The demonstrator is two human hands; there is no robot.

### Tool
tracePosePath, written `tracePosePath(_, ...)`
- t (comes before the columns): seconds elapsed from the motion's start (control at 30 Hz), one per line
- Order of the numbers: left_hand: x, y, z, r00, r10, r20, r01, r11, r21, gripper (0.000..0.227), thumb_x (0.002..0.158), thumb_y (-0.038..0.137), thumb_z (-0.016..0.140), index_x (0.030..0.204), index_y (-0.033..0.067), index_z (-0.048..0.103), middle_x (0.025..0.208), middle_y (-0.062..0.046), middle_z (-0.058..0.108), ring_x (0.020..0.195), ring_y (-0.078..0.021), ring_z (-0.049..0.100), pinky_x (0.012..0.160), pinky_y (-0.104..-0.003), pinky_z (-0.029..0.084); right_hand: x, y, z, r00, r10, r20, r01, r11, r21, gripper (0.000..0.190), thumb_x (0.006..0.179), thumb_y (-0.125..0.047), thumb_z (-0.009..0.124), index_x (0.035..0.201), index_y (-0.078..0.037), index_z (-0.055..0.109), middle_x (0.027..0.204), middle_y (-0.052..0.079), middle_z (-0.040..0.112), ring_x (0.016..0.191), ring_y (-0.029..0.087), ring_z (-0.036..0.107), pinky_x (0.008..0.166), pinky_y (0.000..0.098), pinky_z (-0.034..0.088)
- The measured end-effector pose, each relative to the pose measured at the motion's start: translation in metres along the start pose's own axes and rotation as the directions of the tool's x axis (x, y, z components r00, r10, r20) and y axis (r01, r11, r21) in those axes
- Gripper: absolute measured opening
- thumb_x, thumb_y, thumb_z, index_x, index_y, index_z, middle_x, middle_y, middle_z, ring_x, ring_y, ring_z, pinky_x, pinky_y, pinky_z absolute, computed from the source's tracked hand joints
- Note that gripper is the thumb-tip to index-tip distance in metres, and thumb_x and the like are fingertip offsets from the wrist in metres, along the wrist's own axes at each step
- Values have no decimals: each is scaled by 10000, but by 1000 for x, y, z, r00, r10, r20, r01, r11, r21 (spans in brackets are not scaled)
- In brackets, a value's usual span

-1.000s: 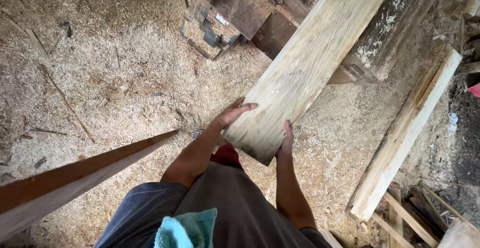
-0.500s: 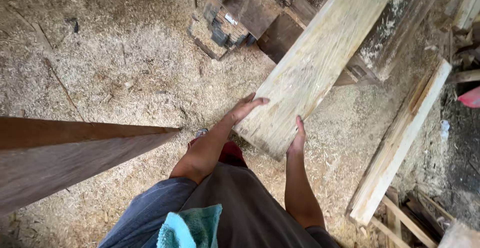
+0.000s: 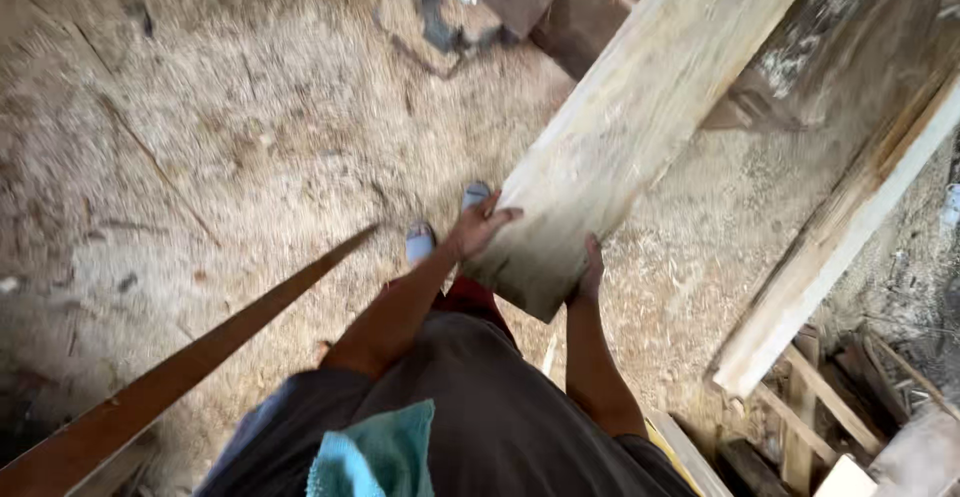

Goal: The person measures a wooden plank with a tape measure, then uses a hammer to tap a small wooden frame. They pick up and reposition several long wooden planks on a workbench and floor, moving them one at a time.

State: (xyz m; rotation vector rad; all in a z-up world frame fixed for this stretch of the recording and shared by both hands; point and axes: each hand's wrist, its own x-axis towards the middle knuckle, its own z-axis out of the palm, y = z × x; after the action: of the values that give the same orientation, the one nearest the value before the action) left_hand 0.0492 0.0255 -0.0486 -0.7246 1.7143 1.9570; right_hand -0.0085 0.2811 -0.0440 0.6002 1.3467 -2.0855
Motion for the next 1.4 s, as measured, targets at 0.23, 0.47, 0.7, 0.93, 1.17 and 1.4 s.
tracePosePath(0.23, 39, -4, -27, 999, -11, -41, 17, 988, 157, 1056, 784, 787, 604, 1633, 242, 292, 1567, -233, 463, 1421, -393, 491, 1190, -477, 380, 67, 28, -16, 998, 17, 65, -22, 997, 73, 763, 984, -507, 533, 1552, -26, 363, 1504, 202, 509, 1345, 402, 516, 1109, 532, 461)
tracePosePath(0.47, 35, 14, -31, 997, -75, -22, 77, 990, 116, 1082, 778, 806, 584, 1642, 238, 265, 1621, -220, 374, 1449, -424, 429, 1181, -562, 303, 66, 19, -9, 999, -10, 37, 11, 999, -31, 822, 950, -534, 548, 1559, -40, 303, 1493, 231, 484, 1340, 415, 511, 1089, 547, 480)
tracePosePath(0.7, 15, 27, -31, 998, -19, 61, 11, 992, 125, 1258, 686, 907, 546, 1641, 165, 201, 1649, -217, 294, 1485, -412, 371, 1203, -588, 331, 22, -10, 28, 999, -25, -48, 20, 994, -104, 793, 970, -517, 492, 1551, -10, 304, 1479, 288, 476, 1334, 445, 521, 1081, 584, 479)
tracePosePath(0.93, 28, 51, -31, 995, -22, 98, 14, 996, 83, 1321, 682, 881, 559, 1644, 115, 78, 1676, -213, 195, 1521, -410, 266, 1200, -596, 303, 13, -22, 52, 996, -40, -81, 28, 989, -144, 788, 965, -522, 490, 1547, -16, 329, 1468, 271, 506, 1322, 430, 538, 1073, 575, 481)
tracePosePath(1.17, 0, 62, -19, 999, 24, 45, -22, 998, -58, 1360, 625, 851, 605, 1635, 82, 118, 1647, -229, 293, 1467, -422, 396, 1180, -572, 344, 7, -25, 45, 980, -91, -176, 45, 968, -249, 776, 933, -494, 533, 1544, -59, 332, 1440, 267, 522, 1304, 430, 561, 1059, 571, 492)
tracePosePath(1.4, -19, 62, -13, 998, 55, 26, -54, 998, -30, 1273, 652, 833, 603, 1620, 83, 256, 1643, -232, 289, 1480, -436, 353, 1183, -576, 325, 8, -19, 25, 986, -150, -71, 135, 973, -185, 764, 937, -463, 606, 1540, -70, 348, 1414, 235, 563, 1315, 399, 579, 1080, 564, 499)
